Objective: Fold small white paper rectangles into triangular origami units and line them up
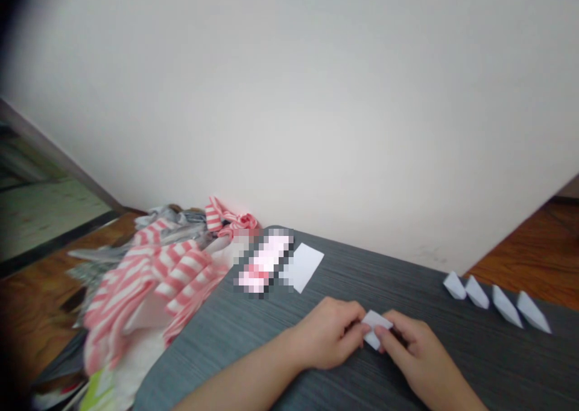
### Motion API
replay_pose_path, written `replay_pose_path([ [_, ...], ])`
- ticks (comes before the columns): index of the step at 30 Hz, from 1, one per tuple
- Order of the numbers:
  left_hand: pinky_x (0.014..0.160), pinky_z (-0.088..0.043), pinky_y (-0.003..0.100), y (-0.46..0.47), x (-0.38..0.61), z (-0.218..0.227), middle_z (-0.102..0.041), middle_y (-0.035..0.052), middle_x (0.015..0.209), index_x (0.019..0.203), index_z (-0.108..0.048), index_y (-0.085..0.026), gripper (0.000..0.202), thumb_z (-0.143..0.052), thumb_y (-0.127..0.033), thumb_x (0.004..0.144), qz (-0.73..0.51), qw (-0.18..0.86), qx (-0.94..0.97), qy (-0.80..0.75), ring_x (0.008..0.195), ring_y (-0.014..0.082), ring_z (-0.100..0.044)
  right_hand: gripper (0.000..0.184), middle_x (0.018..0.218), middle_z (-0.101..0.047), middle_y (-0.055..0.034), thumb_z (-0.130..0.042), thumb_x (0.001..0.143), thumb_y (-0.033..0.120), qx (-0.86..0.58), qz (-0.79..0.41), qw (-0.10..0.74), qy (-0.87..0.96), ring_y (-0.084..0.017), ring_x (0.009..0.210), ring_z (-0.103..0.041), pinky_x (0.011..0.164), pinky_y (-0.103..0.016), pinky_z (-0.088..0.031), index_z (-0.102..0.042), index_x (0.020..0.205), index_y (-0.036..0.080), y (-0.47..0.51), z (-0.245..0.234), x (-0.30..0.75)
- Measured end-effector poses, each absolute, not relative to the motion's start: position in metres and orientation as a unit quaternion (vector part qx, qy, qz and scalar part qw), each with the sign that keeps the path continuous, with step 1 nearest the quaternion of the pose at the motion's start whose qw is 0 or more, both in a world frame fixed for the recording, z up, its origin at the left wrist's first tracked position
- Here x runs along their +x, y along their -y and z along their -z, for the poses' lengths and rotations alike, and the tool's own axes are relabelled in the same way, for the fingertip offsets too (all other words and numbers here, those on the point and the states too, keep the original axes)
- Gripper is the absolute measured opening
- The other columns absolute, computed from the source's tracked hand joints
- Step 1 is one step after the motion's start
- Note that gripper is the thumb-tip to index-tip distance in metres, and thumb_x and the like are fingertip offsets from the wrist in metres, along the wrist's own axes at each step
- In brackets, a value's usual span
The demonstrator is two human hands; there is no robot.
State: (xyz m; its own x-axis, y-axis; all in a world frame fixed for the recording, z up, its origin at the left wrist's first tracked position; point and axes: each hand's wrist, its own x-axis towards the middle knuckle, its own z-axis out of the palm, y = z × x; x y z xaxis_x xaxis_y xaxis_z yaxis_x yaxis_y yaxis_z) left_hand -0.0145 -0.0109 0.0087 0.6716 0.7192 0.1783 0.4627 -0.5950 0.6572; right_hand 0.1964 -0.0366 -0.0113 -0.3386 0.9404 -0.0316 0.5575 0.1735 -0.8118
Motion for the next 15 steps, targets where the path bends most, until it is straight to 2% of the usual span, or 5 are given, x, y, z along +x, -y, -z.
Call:
replay_pose_path([
  [4,0.056,-0.038,0.02,0.0099,-0.0138,-0.0072,-0.065,0.0008,0.07,0.077,-0.057,-0.017,0.024,-0.051,-0.033,0.094,-0.207,0.27,0.88,-0.332,0.061,0.0123,-0.06,0.036,0.065,-0.06,-0.0004,-0.048,0.095,0.042,-0.517,-0.375,0.247,0.729,-0.015,0.062,-0.055,0.06,-0.024,-0.04,-0.061,0.07,0.019,0.0366,0.0127,0.1973],
  [10,0.059,-0.039,0.02,0.006,-0.0138,-0.0063,-0.067,0.0018,0.073,0.077,-0.058,-0.016,0.022,-0.049,-0.026,0.094,-0.2,0.298,0.875,-0.325,0.064,0.0124,-0.061,0.034,0.067,-0.062,-0.0001,-0.049,0.096,0.04,-0.504,-0.389,0.239,0.733,-0.015,0.062,-0.055,0.06,-0.025,-0.04,-0.063,0.073,0.019,0.0319,0.0142,0.1978],
  [15,0.059,-0.038,0.021,0.0038,-0.0114,-0.0037,-0.068,0.0012,0.073,0.077,-0.059,-0.017,0.024,-0.047,-0.025,0.096,-0.209,0.343,0.853,-0.334,0.063,0.0118,-0.06,0.028,0.065,-0.062,0.0006,-0.051,0.094,0.031,-0.512,-0.382,0.265,0.722,-0.014,0.059,-0.054,0.058,-0.024,-0.039,-0.062,0.072,0.018,0.0307,0.0124,0.1991],
])
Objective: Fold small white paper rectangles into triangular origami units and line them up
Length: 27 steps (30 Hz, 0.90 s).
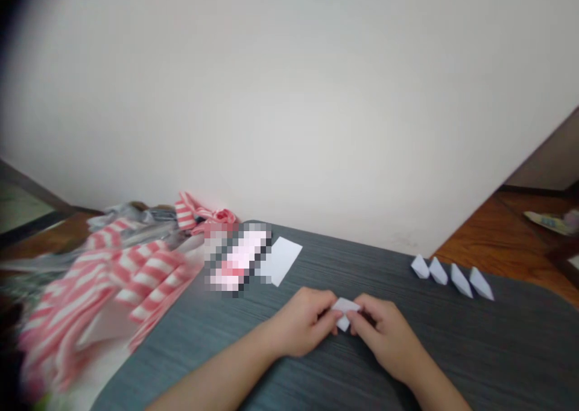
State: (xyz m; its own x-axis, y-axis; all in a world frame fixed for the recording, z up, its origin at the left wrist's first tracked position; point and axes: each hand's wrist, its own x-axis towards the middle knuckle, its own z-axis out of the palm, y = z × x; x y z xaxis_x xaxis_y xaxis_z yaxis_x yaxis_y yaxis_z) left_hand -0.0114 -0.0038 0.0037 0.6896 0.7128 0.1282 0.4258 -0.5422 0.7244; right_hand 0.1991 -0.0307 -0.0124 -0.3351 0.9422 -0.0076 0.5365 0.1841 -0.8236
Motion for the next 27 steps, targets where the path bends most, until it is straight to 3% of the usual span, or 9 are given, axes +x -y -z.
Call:
replay_pose_path([
  [11,0.06,-0.038,0.022,-0.001,0.003,-0.002,-0.067,0.0003,0.068,0.072,-0.055,-0.017,0.037,-0.04,-0.035,0.1,-0.202,0.397,0.826,-0.346,0.062,0.0125,-0.059,0.027,0.061,-0.06,0.0017,-0.055,0.092,0.022,-0.5,-0.361,0.299,0.728,-0.012,0.057,-0.054,0.057,-0.022,-0.038,-0.06,0.066,0.017,0.028,0.003,0.202],
  [27,0.061,-0.037,0.02,0.0,0.002,-0.003,-0.061,-0.002,0.061,0.067,-0.058,-0.016,0.035,-0.043,-0.027,0.097,-0.222,0.415,0.808,-0.356,0.059,0.0103,-0.055,0.022,0.059,-0.055,0.0033,-0.056,0.09,0.026,-0.51,-0.401,0.331,0.685,-0.01,0.052,-0.048,0.052,-0.021,-0.035,-0.058,0.07,0.017,0.028,0.009,0.204],
])
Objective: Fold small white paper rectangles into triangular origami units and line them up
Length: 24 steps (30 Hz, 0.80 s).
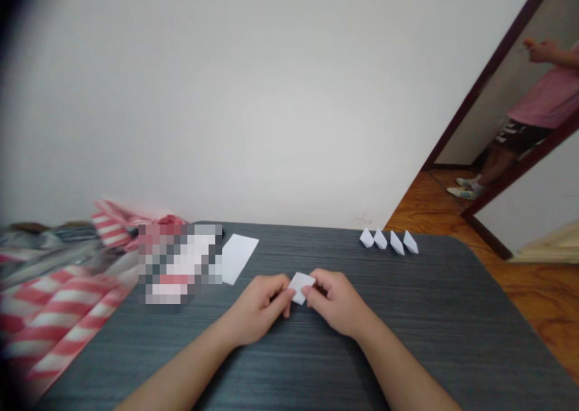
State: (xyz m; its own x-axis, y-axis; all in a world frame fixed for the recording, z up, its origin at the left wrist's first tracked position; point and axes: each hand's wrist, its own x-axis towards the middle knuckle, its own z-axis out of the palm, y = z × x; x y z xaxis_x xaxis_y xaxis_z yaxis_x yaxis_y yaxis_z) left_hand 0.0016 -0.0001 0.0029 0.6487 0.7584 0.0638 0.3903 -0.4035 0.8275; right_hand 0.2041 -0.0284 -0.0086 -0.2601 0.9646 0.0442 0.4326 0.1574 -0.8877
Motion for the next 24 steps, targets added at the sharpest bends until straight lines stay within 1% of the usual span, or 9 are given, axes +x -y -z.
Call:
replay_pose_path([
  [2,0.06,-0.037,0.021,0.0,0.0012,-0.002,-0.06,-0.002,0.061,0.067,-0.058,-0.016,0.036,-0.044,-0.028,0.097,-0.221,0.414,0.809,-0.352,0.058,0.0104,-0.055,0.022,0.06,-0.056,0.0027,-0.057,0.09,0.027,-0.506,-0.408,0.333,0.683,-0.011,0.054,-0.049,0.052,-0.021,-0.036,-0.059,0.072,0.017,0.029,0.0094,0.2038],
  [6,0.057,-0.036,0.021,-0.0001,0.0004,-0.0012,-0.06,-0.0018,0.061,0.069,-0.058,-0.016,0.034,-0.044,-0.031,0.097,-0.221,0.428,0.802,-0.354,0.057,0.0108,-0.053,0.024,0.059,-0.056,0.0023,-0.056,0.091,0.027,-0.508,-0.406,0.333,0.682,-0.011,0.054,-0.05,0.053,-0.021,-0.037,-0.059,0.069,0.017,0.0299,0.0071,0.2046],
  [9,0.058,-0.037,0.021,-0.0001,0.0,-0.0023,-0.06,-0.0019,0.062,0.07,-0.058,-0.017,0.033,-0.043,-0.03,0.097,-0.235,0.435,0.792,-0.358,0.057,0.0109,-0.054,0.023,0.06,-0.057,0.002,-0.056,0.091,0.027,-0.513,-0.411,0.342,0.671,-0.011,0.053,-0.049,0.052,-0.021,-0.037,-0.059,0.07,0.017,0.0295,0.006,0.2058],
  [13,0.059,-0.037,0.021,-0.0003,-0.0002,-0.0045,-0.058,-0.0028,0.06,0.068,-0.057,-0.017,0.032,-0.044,-0.027,0.096,-0.247,0.434,0.79,-0.357,0.057,0.0107,-0.053,0.025,0.058,-0.057,0.0021,-0.058,0.09,0.032,-0.523,-0.422,0.351,0.652,-0.011,0.051,-0.048,0.05,-0.021,-0.036,-0.059,0.069,0.018,0.0281,0.0099,0.2064],
  [18,0.059,-0.036,0.021,-0.0007,-0.0011,-0.0049,-0.058,-0.0029,0.058,0.066,-0.056,-0.017,0.034,-0.044,-0.027,0.096,-0.254,0.431,0.785,-0.365,0.056,0.0105,-0.052,0.026,0.058,-0.055,0.0029,-0.058,0.09,0.036,-0.526,-0.456,0.359,0.622,-0.01,0.049,-0.047,0.048,-0.02,-0.035,-0.058,0.072,0.018,0.0282,0.0146,0.2052],
  [24,0.057,-0.036,0.021,-0.0005,-0.001,-0.0026,-0.058,-0.0029,0.057,0.065,-0.056,-0.017,0.034,-0.044,-0.027,0.095,-0.256,0.446,0.78,-0.356,0.055,0.0104,-0.051,0.027,0.053,-0.053,0.0038,-0.053,0.093,0.032,-0.528,-0.439,0.346,0.639,-0.01,0.048,-0.047,0.049,-0.021,-0.036,-0.059,0.07,0.017,0.0301,0.0076,0.206],
])
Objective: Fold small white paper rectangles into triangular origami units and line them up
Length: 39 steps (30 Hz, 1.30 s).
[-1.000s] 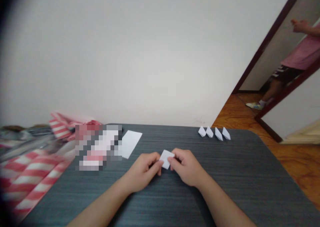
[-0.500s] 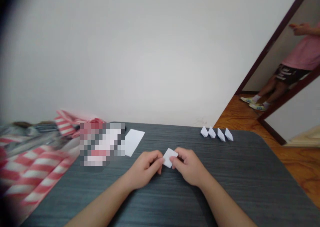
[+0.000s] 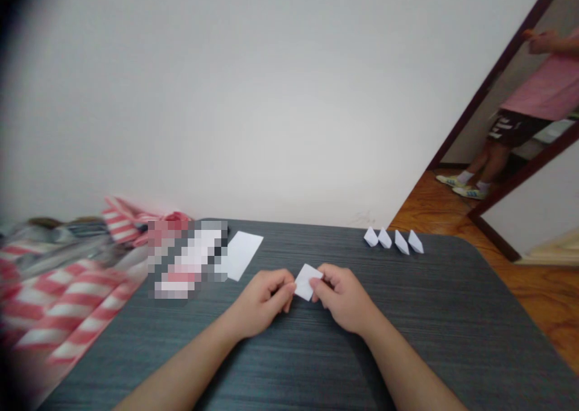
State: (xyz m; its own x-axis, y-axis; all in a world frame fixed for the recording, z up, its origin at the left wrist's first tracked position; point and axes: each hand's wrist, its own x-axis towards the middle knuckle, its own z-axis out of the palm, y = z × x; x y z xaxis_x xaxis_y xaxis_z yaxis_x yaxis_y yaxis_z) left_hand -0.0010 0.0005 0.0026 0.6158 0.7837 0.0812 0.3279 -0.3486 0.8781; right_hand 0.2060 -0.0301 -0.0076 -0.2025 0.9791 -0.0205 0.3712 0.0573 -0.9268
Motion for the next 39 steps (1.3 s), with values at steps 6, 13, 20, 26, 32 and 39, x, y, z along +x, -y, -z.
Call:
replay_pose_path([
  [6,0.054,-0.035,0.02,-0.0002,0.0008,-0.0034,-0.058,-0.0029,0.058,0.068,-0.056,-0.017,0.031,-0.046,-0.03,0.094,-0.247,0.469,0.77,-0.356,0.053,0.0099,-0.05,0.028,0.052,-0.055,0.0033,-0.055,0.091,0.033,-0.522,-0.443,0.33,0.65,-0.011,0.047,-0.049,0.049,-0.021,-0.036,-0.059,0.069,0.018,0.0286,0.0057,0.2068],
  [13,0.058,-0.037,0.02,-0.0013,-0.0001,-0.0027,-0.058,-0.0031,0.057,0.067,-0.053,-0.018,0.033,-0.043,-0.03,0.096,-0.244,0.448,0.771,-0.382,0.055,0.0104,-0.052,0.027,0.054,-0.055,0.004,-0.056,0.091,0.035,-0.527,-0.462,0.346,0.624,-0.01,0.047,-0.047,0.049,-0.021,-0.036,-0.059,0.071,0.018,0.0281,0.0077,0.2026],
  [20,0.057,-0.036,0.021,-0.0002,0.0007,-0.0042,-0.057,-0.0032,0.057,0.067,-0.052,-0.017,0.033,-0.043,-0.029,0.097,-0.243,0.456,0.774,-0.366,0.055,0.0102,-0.051,0.029,0.051,-0.055,0.0038,-0.052,0.093,0.031,-0.541,-0.427,0.336,0.641,-0.011,0.046,-0.049,0.05,-0.021,-0.038,-0.056,0.068,0.019,0.029,0.0052,0.2053],
  [26,0.056,-0.036,0.021,-0.0003,0.0012,-0.0042,-0.055,-0.0038,0.058,0.068,-0.051,-0.017,0.031,-0.045,-0.03,0.096,-0.236,0.46,0.775,-0.363,0.055,0.0099,-0.05,0.028,0.052,-0.056,0.0038,-0.051,0.093,0.029,-0.538,-0.44,0.335,0.636,-0.011,0.047,-0.051,0.05,-0.021,-0.038,-0.055,0.068,0.019,0.0286,0.0036,0.2031],
  [32,0.054,-0.034,0.021,-0.0017,0.0017,-0.0003,-0.054,-0.0044,0.054,0.067,-0.049,-0.018,0.032,-0.045,-0.033,0.095,-0.238,0.45,0.764,-0.397,0.052,0.01,-0.048,0.027,0.051,-0.053,0.0044,-0.051,0.092,0.029,-0.546,-0.447,0.341,0.621,-0.01,0.045,-0.047,0.049,-0.021,-0.036,-0.055,0.068,0.018,0.0287,0.0059,0.2025],
  [39,0.056,-0.036,0.021,-0.0012,0.0011,0.0001,-0.057,-0.0027,0.056,0.067,-0.052,-0.018,0.035,-0.044,-0.034,0.096,-0.24,0.463,0.763,-0.381,0.054,0.0106,-0.051,0.029,0.05,-0.052,0.0043,-0.052,0.093,0.029,-0.541,-0.445,0.345,0.625,-0.01,0.045,-0.047,0.048,-0.021,-0.035,-0.054,0.066,0.019,0.0294,0.0079,0.2046],
])
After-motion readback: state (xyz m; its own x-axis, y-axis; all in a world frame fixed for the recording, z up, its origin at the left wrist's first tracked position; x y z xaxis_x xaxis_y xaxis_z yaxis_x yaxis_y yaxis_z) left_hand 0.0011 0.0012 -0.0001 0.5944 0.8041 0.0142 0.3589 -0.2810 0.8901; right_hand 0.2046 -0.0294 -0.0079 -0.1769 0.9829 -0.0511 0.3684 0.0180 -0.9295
